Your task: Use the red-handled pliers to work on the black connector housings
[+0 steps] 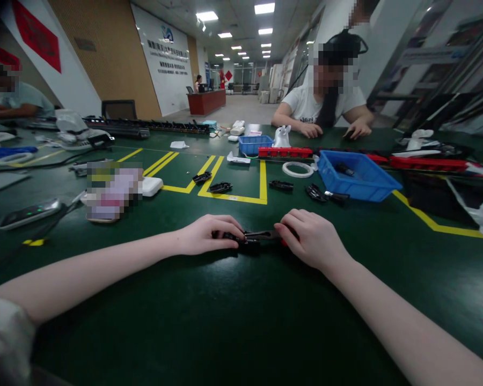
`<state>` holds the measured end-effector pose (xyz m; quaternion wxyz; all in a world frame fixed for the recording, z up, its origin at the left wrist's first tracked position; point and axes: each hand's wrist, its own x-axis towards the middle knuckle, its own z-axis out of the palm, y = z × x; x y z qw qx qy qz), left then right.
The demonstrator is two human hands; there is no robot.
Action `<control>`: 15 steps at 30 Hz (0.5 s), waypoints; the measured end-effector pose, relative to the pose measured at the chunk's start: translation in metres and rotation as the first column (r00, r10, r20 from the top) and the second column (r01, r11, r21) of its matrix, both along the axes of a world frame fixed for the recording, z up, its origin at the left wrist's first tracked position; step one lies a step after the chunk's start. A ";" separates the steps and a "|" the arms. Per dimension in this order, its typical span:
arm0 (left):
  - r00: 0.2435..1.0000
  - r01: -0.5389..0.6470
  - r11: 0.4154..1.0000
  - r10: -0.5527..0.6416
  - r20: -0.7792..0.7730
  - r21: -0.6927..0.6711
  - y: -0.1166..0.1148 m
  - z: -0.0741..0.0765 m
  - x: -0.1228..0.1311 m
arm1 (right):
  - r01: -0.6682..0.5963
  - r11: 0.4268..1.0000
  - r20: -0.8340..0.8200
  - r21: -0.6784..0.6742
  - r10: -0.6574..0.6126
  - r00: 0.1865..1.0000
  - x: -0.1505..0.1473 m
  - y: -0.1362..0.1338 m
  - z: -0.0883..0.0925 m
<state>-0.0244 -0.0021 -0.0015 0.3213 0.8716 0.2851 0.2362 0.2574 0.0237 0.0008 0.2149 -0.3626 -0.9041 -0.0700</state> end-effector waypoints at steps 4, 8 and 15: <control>1.000 0.006 1.000 -0.006 -0.016 0.006 0.000 0.000 0.000 | -0.011 1.000 0.006 -0.006 0.011 1.000 -0.001 -0.001 -0.001; 0.999 0.002 1.000 -0.002 -0.035 0.009 0.000 -0.001 0.000 | -0.042 0.999 -0.006 0.013 0.042 0.999 -0.002 -0.002 -0.002; 1.000 0.006 1.000 -0.006 -0.008 0.016 0.002 -0.003 -0.001 | -0.064 0.998 0.015 0.012 0.064 0.998 -0.002 -0.001 0.000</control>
